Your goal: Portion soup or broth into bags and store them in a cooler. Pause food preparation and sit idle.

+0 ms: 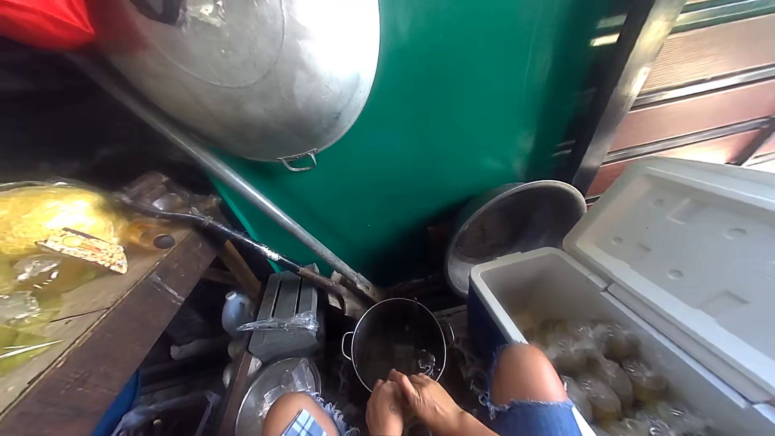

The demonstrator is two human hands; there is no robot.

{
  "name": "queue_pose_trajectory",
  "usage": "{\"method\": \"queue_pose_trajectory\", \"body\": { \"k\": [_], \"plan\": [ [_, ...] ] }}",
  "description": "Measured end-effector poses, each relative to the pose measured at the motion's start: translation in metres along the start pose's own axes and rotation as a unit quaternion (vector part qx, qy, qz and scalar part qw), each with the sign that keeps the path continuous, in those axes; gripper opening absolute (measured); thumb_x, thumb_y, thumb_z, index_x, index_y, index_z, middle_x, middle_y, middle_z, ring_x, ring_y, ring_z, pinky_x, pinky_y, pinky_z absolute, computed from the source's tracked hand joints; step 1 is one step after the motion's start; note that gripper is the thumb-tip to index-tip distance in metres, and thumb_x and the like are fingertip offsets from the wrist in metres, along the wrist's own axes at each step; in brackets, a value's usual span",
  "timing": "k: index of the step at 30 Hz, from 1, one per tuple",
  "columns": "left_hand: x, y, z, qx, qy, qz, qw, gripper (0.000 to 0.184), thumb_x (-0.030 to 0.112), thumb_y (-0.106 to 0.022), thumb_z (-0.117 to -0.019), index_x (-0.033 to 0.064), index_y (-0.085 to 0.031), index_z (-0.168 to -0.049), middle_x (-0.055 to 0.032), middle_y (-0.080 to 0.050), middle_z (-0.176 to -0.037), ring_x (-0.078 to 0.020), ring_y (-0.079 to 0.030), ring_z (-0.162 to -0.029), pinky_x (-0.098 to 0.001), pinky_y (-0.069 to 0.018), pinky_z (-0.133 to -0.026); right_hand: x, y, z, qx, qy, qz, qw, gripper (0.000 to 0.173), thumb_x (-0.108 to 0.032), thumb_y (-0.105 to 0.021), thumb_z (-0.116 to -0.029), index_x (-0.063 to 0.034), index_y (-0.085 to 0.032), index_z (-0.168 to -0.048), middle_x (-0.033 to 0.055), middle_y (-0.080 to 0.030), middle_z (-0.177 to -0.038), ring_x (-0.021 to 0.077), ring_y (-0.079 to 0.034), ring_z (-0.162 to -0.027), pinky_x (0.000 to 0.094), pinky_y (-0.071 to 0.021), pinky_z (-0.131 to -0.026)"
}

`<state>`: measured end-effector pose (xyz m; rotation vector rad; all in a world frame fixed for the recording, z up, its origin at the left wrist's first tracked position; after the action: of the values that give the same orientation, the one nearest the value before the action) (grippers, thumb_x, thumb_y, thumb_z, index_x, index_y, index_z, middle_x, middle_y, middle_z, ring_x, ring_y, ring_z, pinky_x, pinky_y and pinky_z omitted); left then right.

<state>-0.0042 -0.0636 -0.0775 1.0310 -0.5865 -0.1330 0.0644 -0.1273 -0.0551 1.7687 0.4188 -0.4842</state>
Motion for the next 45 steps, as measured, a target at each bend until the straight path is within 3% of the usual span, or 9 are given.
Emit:
{"method": "queue_pose_trajectory", "body": {
  "k": [5, 10, 17, 22, 26, 31, 35, 38, 45],
  "plan": [
    [-0.012, 0.018, -0.009, 0.080, -0.068, 0.138, 0.985, 0.029, 0.024, -0.057, -0.1033, 0.0043, -0.078, -0.107, -0.0168, -0.076, -0.104, -0.0328, -0.071, -0.105, -0.0555, -0.0512, -0.099, 0.016, -0.010, -0.007, -0.021, -0.074, -0.077, 0.994, 0.046, -0.012, -0.053, -0.1044, -0.0055, -0.048, -0.149, 0.0217, -0.073, -0.112, 0.0404, -0.070, -0.109, 0.0549, -0.0534, -0.099],
    [-0.010, 0.019, -0.005, -0.004, -0.083, 0.207, 0.975, 0.029, 0.016, -0.057, -0.1040, 0.0012, -0.070, -0.126, -0.0176, -0.072, -0.121, -0.0293, -0.068, -0.116, -0.0485, -0.0484, -0.108, 0.024, -0.007, -0.006, -0.018, -0.114, -0.106, 0.988, 0.045, -0.013, -0.049, -0.1065, -0.0072, -0.046, -0.151, 0.0192, -0.074, -0.112, 0.0392, -0.071, -0.108, 0.0553, -0.0535, -0.099],
    [-0.033, 0.026, -0.012, 0.136, -0.061, 0.179, 0.973, 0.036, 0.030, -0.080, -0.0882, -0.0027, -0.075, -0.102, -0.0209, -0.072, -0.105, -0.0344, -0.068, -0.104, -0.0501, -0.0527, -0.097, 0.020, -0.006, -0.001, 0.028, -0.112, -0.100, 0.988, 0.042, -0.012, -0.053, -0.1049, -0.0046, -0.052, -0.146, 0.0186, -0.075, -0.103, 0.0397, -0.073, -0.100, 0.0553, -0.0564, -0.093],
    [-0.041, 0.018, -0.004, 0.167, -0.008, 0.232, 0.958, 0.026, 0.029, -0.083, -0.0850, 0.0032, -0.081, -0.090, -0.0343, -0.034, -0.157, -0.0509, -0.033, -0.145, -0.0559, -0.0267, -0.121, 0.015, -0.002, 0.000, 0.043, -0.118, -0.100, 0.987, 0.040, -0.013, -0.053, -0.1048, -0.0036, -0.053, -0.144, 0.0180, -0.076, -0.104, 0.0397, -0.073, -0.102, 0.0556, -0.0566, -0.093],
    [-0.039, 0.010, 0.001, 0.188, 0.008, 0.271, 0.944, 0.019, 0.025, -0.080, -0.0879, 0.0075, -0.082, -0.094, -0.0370, -0.024, -0.161, -0.0548, -0.013, -0.151, -0.0577, -0.0137, -0.124, 0.017, 0.000, 0.001, 0.042, -0.125, -0.097, 0.986, 0.040, -0.013, -0.053, -0.1053, -0.0039, -0.054, -0.144, 0.0180, -0.076, -0.107, 0.0392, -0.073, -0.104, 0.0553, -0.0559, -0.095],
    [-0.026, 0.007, -0.001, 0.167, -0.042, 0.305, 0.936, 0.017, 0.017, -0.072, -0.0929, 0.0045, -0.081, -0.099, -0.0372, -0.016, -0.163, -0.0560, -0.004, -0.152, -0.0587, -0.0115, -0.124, 0.021, 0.001, 0.002, 0.041, -0.125, -0.094, 0.987, 0.039, -0.014, -0.053, -0.1055, -0.0046, -0.054, -0.143, 0.0184, -0.075, -0.107, 0.0391, -0.073, -0.102, 0.0549, -0.0561, -0.094],
    [-0.022, 0.012, -0.012, 0.157, -0.067, 0.255, 0.952, 0.013, 0.017, -0.075, -0.0898, 0.0086, -0.082, -0.095, -0.0380, -0.012, -0.163, -0.0579, -0.004, -0.151, -0.0604, -0.0116, -0.124, 0.019, 0.001, 0.002, 0.041, -0.117, -0.089, 0.988, 0.039, -0.013, -0.052, -0.1054, -0.0040, -0.054, -0.143, 0.0168, -0.076, -0.105, 0.0385, -0.073, -0.102, 0.0552, -0.0566, -0.093],
    [-0.010, 0.018, -0.009, 0.199, -0.147, 0.177, 0.953, 0.013, 0.018, -0.075, -0.0888, 0.0097, -0.083, -0.094, -0.0354, -0.025, -0.161, -0.0578, -0.012, -0.151, -0.0638, -0.0154, -0.123, 0.027, -0.005, 0.002, 0.022, -0.164, -0.135, 0.977, 0.046, -0.012, -0.053, -0.1049, -0.0028, -0.046, -0.149, 0.0166, -0.076, -0.108, 0.0389, -0.072, -0.104, 0.0567, -0.0550, -0.095],
    [0.002, 0.005, 0.008, 0.171, -0.277, 0.150, 0.934, 0.023, 0.017, -0.066, -0.0944, 0.0176, -0.082, -0.111, -0.0296, -0.035, -0.160, -0.0568, -0.019, -0.150, -0.0659, -0.0166, -0.123, 0.052, -0.009, 0.004, 0.028, -0.238, -0.255, 0.937, 0.068, -0.005, -0.062, -0.0962, -0.0006, -0.028, -0.155, 0.0135, -0.075, -0.095, 0.0295, -0.075, -0.090, 0.0516, -0.0578, -0.089]
  ]
}}
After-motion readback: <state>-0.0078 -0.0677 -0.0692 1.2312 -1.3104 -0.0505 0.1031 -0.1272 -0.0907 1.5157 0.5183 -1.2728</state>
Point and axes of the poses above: each hand's wrist, its own z-axis away from the middle knuckle, its own y-axis out of the back of the hand, x = y × z, the point moved 9 cm from there along -z, towards the middle knuckle
